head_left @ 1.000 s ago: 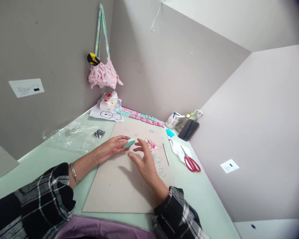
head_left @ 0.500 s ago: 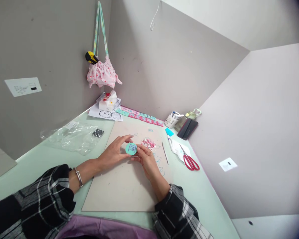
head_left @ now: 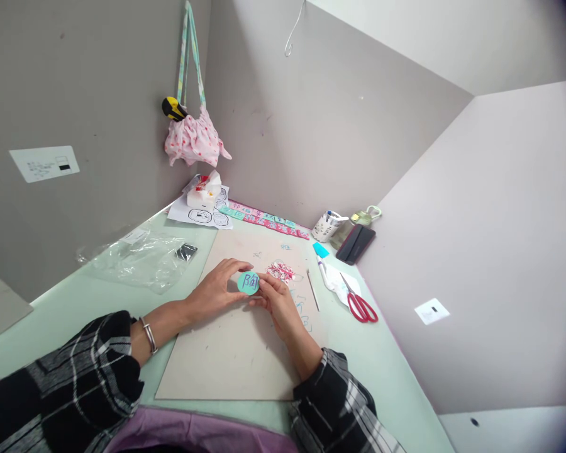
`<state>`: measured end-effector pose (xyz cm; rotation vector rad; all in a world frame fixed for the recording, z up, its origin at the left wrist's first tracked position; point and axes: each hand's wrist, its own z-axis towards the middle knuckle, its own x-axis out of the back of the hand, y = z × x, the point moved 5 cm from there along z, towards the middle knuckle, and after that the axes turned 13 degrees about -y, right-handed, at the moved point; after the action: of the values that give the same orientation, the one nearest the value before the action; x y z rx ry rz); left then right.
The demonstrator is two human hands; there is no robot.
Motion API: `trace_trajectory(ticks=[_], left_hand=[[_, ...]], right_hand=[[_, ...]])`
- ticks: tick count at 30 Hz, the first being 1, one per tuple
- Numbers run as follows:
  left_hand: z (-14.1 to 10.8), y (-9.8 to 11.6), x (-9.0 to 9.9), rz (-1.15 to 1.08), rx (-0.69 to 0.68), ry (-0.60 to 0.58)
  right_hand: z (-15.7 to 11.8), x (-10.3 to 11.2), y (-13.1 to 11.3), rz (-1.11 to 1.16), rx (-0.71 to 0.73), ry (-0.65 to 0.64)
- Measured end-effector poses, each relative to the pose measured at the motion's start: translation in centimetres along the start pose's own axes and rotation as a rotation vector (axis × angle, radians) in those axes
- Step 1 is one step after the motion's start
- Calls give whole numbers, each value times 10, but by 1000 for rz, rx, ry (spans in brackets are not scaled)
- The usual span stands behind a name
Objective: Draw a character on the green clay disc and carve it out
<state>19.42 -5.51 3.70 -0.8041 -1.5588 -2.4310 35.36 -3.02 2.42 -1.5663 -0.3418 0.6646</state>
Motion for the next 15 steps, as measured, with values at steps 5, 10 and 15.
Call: trace_trajectory(ticks=[5,10,15], left_hand=[[-1,0,-1,19,5,-7],[-1,0,0,30,10,-5],[0,1,0,37,2,5]], right_hand=[[1,0,0,17,-4,-3],[2,1,2,43,-6,-6],[3,2,4,91,-13,-30]])
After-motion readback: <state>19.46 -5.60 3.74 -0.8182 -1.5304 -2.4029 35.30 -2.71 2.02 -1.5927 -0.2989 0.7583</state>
